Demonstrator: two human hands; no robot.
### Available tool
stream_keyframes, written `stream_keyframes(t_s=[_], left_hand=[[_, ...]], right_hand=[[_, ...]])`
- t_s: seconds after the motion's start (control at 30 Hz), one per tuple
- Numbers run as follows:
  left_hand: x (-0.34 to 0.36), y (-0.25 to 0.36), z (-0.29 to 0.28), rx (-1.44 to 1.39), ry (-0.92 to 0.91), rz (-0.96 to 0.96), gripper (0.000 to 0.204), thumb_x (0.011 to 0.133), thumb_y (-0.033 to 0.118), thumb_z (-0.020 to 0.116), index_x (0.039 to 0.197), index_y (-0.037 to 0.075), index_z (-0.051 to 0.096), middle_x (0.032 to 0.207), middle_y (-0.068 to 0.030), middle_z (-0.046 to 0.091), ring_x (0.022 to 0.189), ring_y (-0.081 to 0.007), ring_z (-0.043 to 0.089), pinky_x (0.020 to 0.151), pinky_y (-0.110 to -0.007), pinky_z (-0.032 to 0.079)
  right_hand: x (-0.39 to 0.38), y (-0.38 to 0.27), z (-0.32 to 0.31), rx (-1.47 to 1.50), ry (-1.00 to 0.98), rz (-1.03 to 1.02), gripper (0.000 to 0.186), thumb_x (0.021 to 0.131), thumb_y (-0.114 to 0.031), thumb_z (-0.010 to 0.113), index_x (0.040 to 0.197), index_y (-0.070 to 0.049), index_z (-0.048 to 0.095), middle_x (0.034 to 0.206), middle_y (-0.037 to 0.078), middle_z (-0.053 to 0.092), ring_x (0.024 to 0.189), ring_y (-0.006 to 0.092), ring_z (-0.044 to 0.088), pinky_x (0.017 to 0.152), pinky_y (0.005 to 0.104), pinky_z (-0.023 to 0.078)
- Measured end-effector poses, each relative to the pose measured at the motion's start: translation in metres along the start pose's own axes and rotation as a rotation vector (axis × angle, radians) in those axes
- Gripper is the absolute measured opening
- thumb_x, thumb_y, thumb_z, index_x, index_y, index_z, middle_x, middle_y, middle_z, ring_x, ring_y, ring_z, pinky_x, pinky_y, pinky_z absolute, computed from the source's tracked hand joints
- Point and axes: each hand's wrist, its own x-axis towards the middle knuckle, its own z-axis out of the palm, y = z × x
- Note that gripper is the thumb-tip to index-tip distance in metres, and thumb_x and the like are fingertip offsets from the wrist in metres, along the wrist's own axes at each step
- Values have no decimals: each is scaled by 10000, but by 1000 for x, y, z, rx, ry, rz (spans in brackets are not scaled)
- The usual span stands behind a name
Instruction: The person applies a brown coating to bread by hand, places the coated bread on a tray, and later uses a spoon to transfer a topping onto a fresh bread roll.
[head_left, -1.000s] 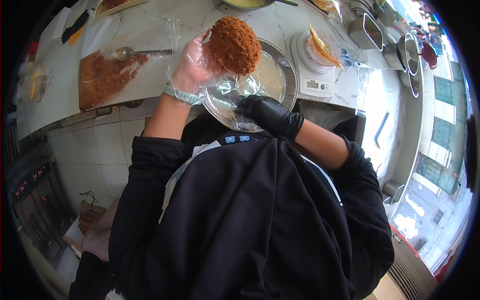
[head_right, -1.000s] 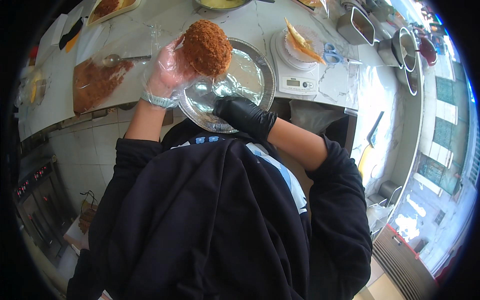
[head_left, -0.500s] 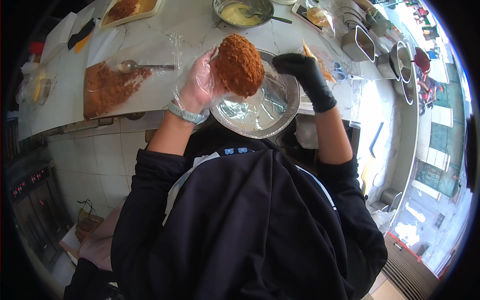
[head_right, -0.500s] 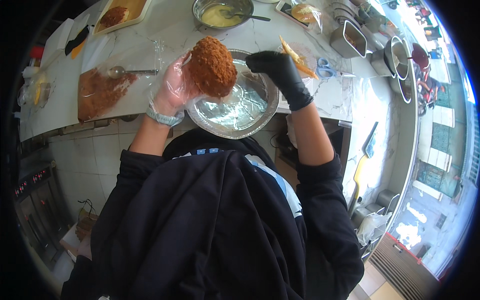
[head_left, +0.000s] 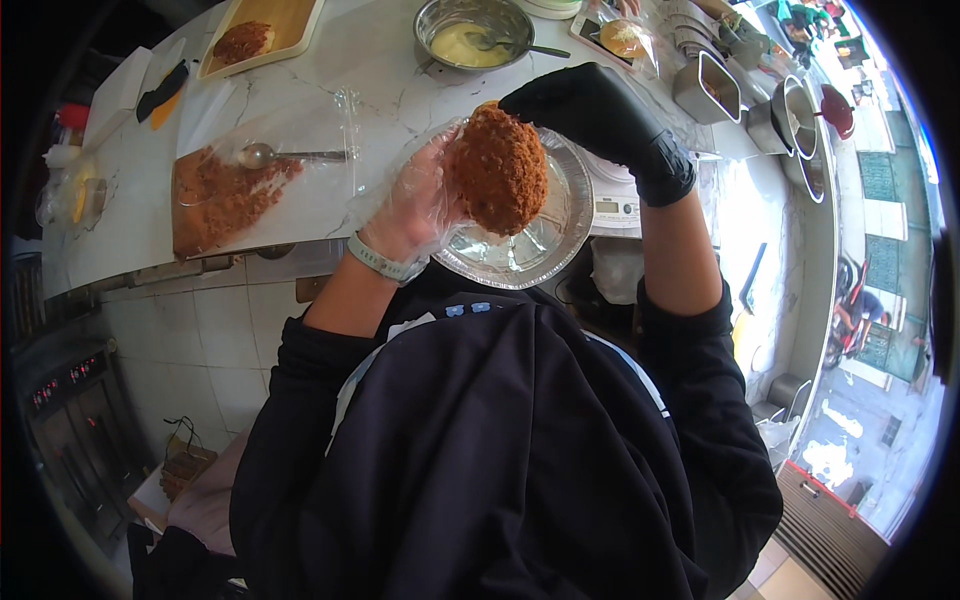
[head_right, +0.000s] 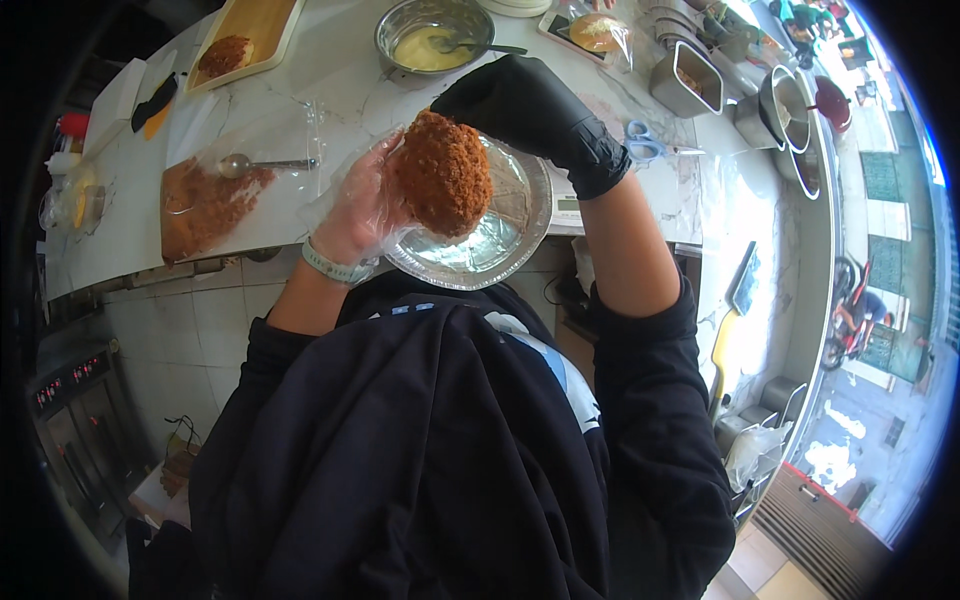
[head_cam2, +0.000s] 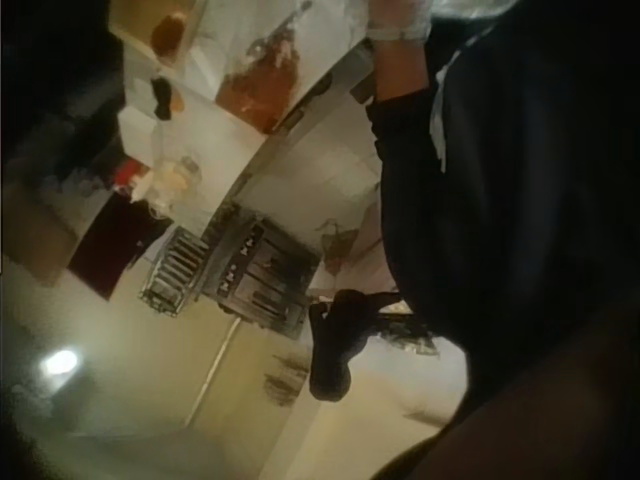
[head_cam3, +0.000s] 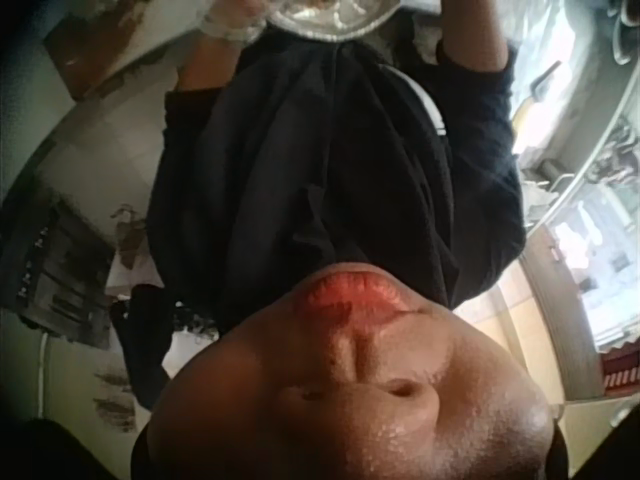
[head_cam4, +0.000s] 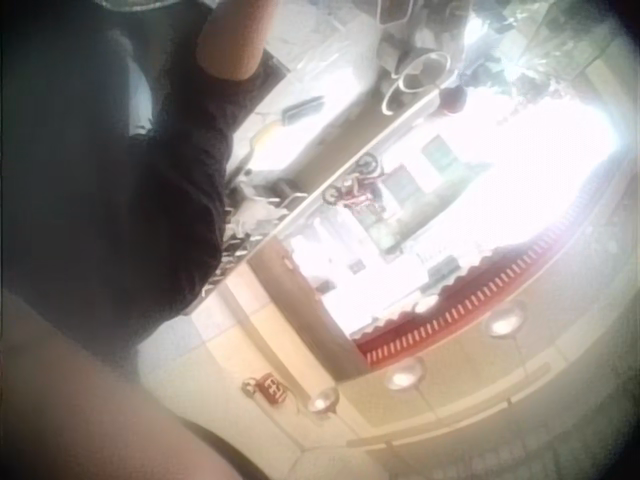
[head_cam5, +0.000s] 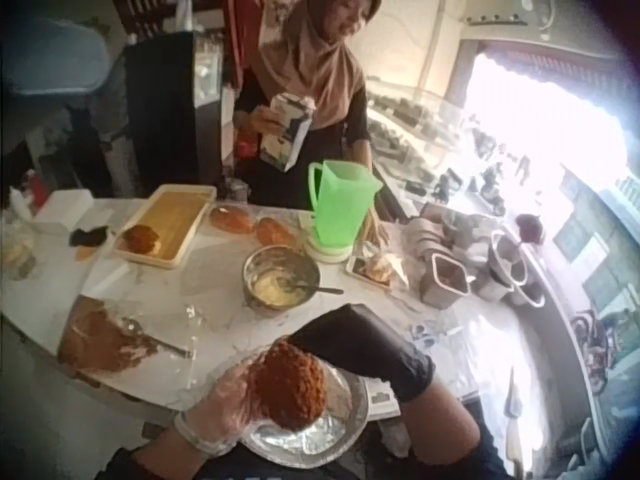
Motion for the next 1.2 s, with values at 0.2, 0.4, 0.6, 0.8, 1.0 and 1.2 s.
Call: stream_keyframes(t_s=[0.2,0.4,0.6,0.8,1.0,1.2], left_hand=[[0,1,1,3,9,6,405,937,323,275,1190,73,468,1159,-69,544,1066,-202,532,904,-387,439],[2,1,1,21,-23,2,422,941,339,253,1191,76,466,1160,-74,542,1076,-209,526,899,-399,443],[10,-1,-13,-106,-133,10,471,949,331,191,1258,51,408,1215,-119,501,1136,-257,481,960,-445,388],[12,-1,-10,-175,-157,-28,465,949,322,200,1276,52,391,1239,-125,484,1143,-260,475,968,-452,376],[12,-4,-8,-163,-136,-38,455,950,318,209,1261,55,410,1222,-123,497,1141,-261,477,967,-447,379],[11,-8,-7,-129,-130,4,442,951,313,212,1249,59,417,1217,-118,501,1129,-256,488,953,-437,398]], right_hand=[[-1,-12,-1,-53,40,58,147,715,-135,650,852,-94,684,763,79,658,636,214,617,644,278,493],[-9,-5,-1,26,99,12,160,736,-92,611,883,-80,672,764,104,652,639,235,613,651,293,496],[-35,-5,10,-113,279,-47,391,720,55,466,1027,-116,636,1075,118,583,937,289,555,822,339,453],[-46,-9,23,-210,246,-59,482,657,60,483,1066,-152,623,1192,84,499,1070,304,446,946,388,350],[-46,-10,24,-351,243,-50,527,652,69,488,1088,-197,616,1245,66,453,1107,305,404,968,386,327],[-45,-16,23,-522,155,16,579,684,45,484,1159,-274,571,1344,36,359,1164,296,362,997,387,293]])
